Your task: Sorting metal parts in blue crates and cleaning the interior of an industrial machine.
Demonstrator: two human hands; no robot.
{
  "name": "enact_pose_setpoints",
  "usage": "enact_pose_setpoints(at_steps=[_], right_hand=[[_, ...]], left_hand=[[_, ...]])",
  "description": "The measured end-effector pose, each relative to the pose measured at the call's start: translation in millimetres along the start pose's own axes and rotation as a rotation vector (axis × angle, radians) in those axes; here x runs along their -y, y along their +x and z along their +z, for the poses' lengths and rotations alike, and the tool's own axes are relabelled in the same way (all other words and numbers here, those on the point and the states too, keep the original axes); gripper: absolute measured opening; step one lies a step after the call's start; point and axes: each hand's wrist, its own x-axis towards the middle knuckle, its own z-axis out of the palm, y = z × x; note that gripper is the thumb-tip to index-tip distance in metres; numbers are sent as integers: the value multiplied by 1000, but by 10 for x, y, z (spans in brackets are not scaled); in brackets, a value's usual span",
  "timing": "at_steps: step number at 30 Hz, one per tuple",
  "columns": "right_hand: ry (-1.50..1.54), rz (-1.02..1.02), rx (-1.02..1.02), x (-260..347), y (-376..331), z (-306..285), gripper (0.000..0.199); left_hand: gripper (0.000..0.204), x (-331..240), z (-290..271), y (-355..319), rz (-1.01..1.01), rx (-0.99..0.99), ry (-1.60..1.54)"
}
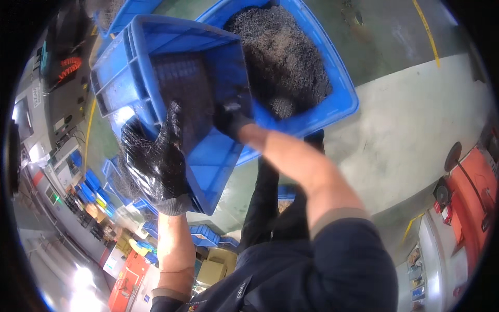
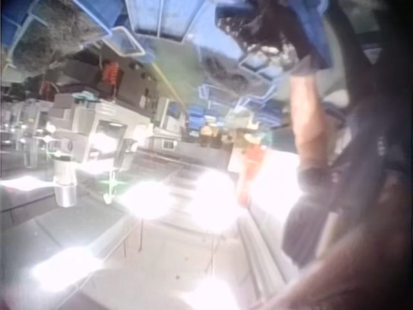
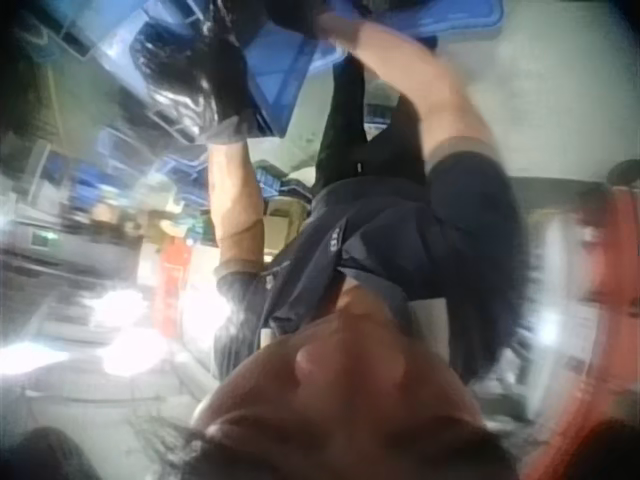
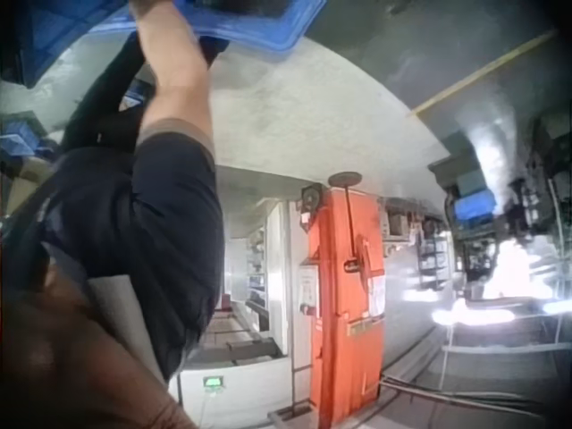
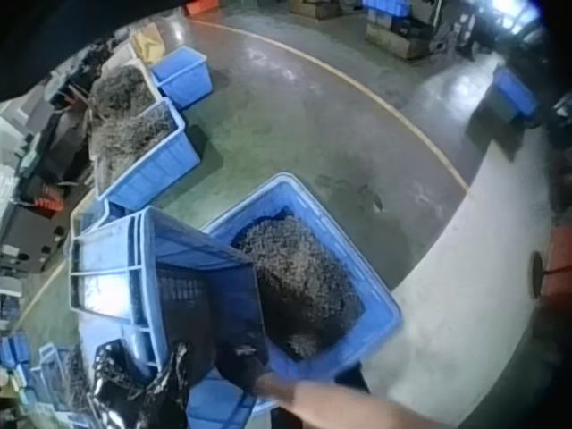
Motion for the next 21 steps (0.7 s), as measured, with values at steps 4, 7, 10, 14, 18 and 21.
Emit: enact_pose_setpoints(at_steps=[4,7,10,14,18,21], right_hand=[[-197,103,101,145,227,-251,32],[60,330,410,95,-89,-1001,44],[84,394,353,-132,-233,-831,45],[-283,184,97,-202,-150,236,52],[-33,272,277,-231,-350,207,54],[-71,263,267,-685,-684,-434,46]], left_hand=[[33,-28,-17,42,-405,7,-94],[41,-54,5,50,-439,7,-170],[40,-69,-58,24,-60,45,-27],[40,-206,13,70,-335,50,-227],[47,-58,28,-14,-480,6,-222],[45,-97,93,65,-486,48,-160]])
